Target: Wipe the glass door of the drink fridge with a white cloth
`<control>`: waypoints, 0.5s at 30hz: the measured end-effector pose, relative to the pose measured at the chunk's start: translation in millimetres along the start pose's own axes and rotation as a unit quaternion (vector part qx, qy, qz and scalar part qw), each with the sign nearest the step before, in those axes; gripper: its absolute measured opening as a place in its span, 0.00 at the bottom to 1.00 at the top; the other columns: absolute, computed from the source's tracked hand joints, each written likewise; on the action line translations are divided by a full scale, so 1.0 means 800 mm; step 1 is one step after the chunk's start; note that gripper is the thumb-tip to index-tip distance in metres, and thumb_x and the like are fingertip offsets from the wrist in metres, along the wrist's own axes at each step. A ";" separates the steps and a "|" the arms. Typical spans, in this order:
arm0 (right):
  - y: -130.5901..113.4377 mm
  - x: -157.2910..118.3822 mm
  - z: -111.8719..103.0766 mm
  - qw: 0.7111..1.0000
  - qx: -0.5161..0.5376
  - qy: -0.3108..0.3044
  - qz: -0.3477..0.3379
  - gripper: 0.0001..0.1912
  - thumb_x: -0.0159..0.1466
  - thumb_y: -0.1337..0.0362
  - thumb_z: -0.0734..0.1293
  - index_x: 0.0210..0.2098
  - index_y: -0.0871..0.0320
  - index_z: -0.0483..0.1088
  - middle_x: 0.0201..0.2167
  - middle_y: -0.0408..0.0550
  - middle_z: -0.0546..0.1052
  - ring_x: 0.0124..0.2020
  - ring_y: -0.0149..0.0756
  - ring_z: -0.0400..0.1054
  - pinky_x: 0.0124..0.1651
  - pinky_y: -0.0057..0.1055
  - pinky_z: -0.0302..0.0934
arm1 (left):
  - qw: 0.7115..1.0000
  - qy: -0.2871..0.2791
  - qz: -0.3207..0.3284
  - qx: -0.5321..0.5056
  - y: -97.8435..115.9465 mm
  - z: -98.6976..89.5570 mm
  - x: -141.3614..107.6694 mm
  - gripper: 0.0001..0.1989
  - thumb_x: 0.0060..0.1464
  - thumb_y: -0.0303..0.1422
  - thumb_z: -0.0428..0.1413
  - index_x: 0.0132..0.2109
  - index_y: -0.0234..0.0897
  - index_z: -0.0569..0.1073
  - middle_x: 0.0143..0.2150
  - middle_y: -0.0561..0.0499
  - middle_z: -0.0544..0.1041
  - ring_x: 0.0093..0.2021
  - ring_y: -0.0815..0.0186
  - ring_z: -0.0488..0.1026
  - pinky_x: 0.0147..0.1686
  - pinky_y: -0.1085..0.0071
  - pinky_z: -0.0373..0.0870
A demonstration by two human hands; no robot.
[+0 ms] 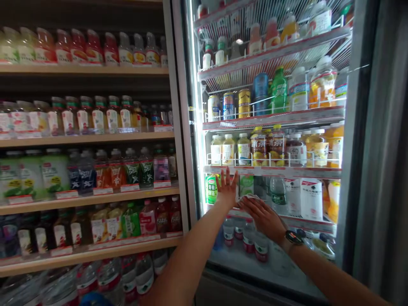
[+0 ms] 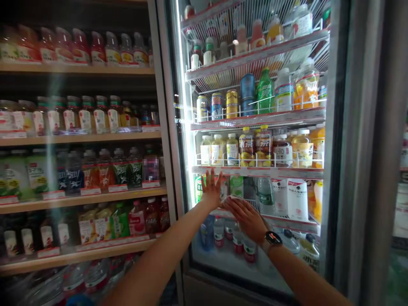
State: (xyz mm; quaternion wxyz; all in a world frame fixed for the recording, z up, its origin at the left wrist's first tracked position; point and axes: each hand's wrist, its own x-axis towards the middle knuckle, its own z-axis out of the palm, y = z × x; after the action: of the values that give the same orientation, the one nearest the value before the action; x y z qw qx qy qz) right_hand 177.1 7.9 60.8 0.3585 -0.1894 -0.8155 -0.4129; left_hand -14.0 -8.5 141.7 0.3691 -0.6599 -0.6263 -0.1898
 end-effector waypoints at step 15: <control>0.058 0.113 -0.039 0.994 -0.021 0.063 0.088 0.38 0.66 0.72 0.57 0.72 0.58 0.40 0.70 0.54 0.57 0.69 0.46 0.52 0.69 0.49 0.48 | 0.999 -0.027 0.011 -0.021 -0.005 -0.015 -0.004 0.76 0.25 0.58 0.70 0.72 0.38 0.34 0.73 0.35 0.30 0.72 0.38 0.30 0.67 0.37 0.40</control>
State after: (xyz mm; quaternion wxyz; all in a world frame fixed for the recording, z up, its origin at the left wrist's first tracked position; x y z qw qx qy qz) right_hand 157.8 10.7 165.1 0.4403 -0.2415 -0.7624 -0.4081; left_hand -15.8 -19.3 148.0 0.3399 -0.6796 -0.6244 -0.1809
